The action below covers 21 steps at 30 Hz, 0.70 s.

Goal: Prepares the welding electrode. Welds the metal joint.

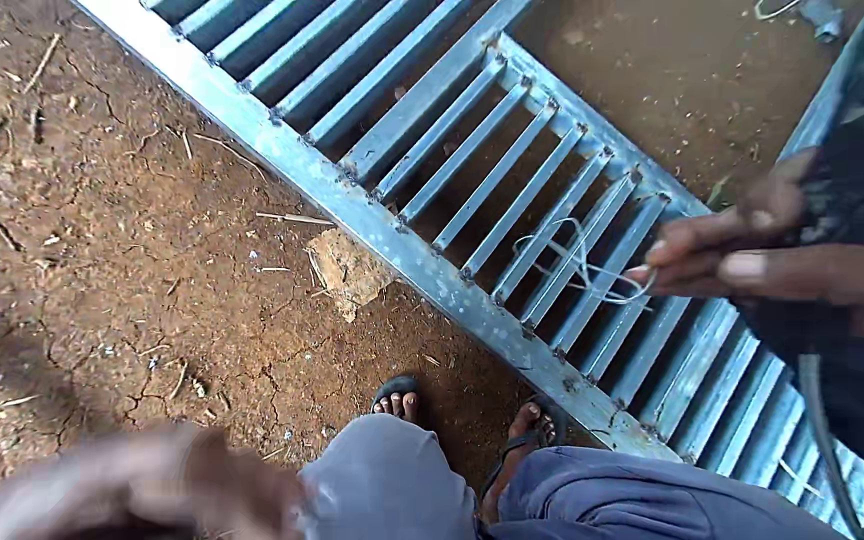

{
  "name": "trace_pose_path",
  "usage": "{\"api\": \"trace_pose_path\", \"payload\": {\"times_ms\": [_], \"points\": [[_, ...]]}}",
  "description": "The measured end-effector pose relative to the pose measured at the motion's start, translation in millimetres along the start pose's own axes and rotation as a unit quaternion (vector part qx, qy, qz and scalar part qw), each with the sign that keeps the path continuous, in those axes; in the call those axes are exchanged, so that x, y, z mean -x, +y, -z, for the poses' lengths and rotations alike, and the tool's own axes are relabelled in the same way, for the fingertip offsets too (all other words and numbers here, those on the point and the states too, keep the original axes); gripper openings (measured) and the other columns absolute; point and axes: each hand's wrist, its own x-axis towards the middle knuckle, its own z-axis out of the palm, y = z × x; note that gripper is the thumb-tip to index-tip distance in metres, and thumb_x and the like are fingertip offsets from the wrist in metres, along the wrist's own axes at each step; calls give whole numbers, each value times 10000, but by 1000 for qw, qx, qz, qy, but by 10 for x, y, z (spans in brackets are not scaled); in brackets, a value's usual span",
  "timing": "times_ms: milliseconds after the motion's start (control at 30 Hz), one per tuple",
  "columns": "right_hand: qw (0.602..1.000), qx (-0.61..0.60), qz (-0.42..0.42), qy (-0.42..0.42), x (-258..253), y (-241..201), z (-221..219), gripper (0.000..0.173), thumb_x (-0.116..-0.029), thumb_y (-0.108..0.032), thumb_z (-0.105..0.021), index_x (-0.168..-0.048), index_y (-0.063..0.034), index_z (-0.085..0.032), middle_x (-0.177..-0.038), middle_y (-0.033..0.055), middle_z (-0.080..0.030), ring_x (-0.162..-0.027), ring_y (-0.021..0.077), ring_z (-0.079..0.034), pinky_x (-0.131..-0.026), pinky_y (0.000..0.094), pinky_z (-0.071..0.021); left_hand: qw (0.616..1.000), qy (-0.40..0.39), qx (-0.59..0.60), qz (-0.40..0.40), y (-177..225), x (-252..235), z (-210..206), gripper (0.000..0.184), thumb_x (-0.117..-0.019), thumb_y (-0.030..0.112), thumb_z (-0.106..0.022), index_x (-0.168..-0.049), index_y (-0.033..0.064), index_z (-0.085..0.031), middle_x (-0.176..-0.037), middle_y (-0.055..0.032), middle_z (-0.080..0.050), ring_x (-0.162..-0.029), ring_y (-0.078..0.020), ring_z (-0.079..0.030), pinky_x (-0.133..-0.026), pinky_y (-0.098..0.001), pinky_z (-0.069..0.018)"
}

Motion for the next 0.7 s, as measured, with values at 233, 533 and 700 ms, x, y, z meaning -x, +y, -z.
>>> {"api": "trace_pose_path", "payload": {"times_ms": [233,533,700], "points": [[995,-42,-8,-96,-458,131,-464,176,-846,23,-624,-924,-108,-536,-911,171,-767,-786,346,-776,-736,486,-675,943,48,-305,-120,-1072,-928,33,538,-935,267,-703,-1376,-12,-569,-1465,-171,-544,-1364,-251,-529,-1113,-446,-490],[990,-38,-41,-132,-854,268,-1022,173,-828,70,-554,-892,-85,-511,-845,164,-773,-729,311,-778,-708,457,-676,897,107,-310,-296,-1531,-1468,-127,326,-1042,280,-573,-1099,-29,-661,-1126,-231,-689,-1193,-360,-637,-1069,-466,-496],[996,41,-60,-48,-924,389,-1085,227,-801,96,-614,-940,-58,-522,-867,162,-776,-686,321,-774,-608,434,-678,938,151,-248,-190,-1614,-1389,-123,377,-1111,259,-413,-1150,-73,-586,-1077,-177,-736,-945,-194,-726,-829,-363,-596]]}}
